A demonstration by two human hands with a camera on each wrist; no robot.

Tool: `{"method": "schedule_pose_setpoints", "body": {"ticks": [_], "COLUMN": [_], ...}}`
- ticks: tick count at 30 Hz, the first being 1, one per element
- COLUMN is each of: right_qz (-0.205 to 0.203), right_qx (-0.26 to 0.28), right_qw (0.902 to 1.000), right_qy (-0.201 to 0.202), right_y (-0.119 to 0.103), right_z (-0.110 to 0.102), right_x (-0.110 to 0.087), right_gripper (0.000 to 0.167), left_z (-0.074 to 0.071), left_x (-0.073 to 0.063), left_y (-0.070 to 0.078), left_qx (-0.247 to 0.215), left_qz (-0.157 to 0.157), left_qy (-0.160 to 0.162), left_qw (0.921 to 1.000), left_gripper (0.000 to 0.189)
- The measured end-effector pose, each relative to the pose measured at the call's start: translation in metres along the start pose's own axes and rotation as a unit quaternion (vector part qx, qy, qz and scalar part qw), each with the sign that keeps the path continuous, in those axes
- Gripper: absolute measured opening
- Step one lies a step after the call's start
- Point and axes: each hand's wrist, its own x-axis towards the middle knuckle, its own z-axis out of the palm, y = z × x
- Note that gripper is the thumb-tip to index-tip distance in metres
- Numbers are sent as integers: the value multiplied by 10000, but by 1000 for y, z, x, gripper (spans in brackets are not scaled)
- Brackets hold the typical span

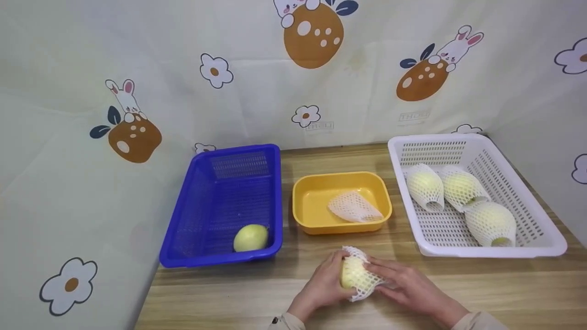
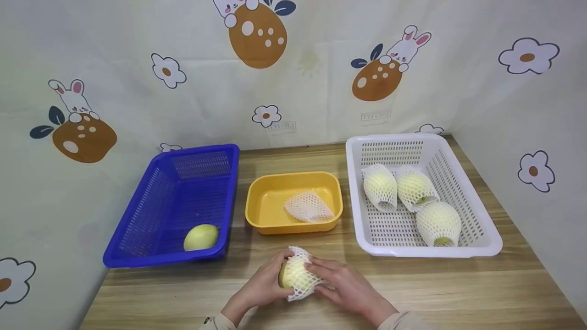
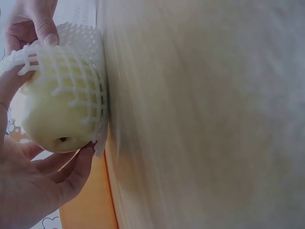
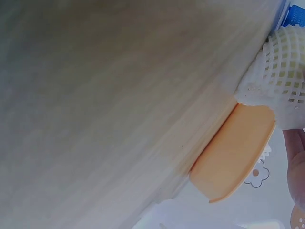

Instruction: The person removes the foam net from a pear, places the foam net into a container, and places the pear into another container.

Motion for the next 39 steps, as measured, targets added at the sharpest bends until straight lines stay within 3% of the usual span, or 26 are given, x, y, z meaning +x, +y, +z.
{"method": "schedule_pose_setpoints", "body": {"ticks": [7,17,24,31,39], "right_qz": [112,-149,-69,-723,-822], "right_qx": [-200,177,1,-584,-830], "right_qw": [9990,9995,9997,9903,9791], "right_qy": [-392,202,221,1029,1667], "right_y": [-1,1,2,5,1], "right_z": [2,2,-2,-8,-19], "right_x": [1,3,3,14,35], "right_gripper": [64,45,43,45,31], "left_z": [0,-9,-18,-42,-87], "left_x": [-1,-4,-9,-18,-30], "left_y": [-1,2,-1,0,5], "left_qx": [85,-269,-262,-234,-242], "left_qz": [-102,-375,-266,-198,-53], "left_qy": [8,-49,250,494,1134], "left_qw": [9999,9989,9990,9983,9932], "left_gripper": [76,73,73,73,74]}}
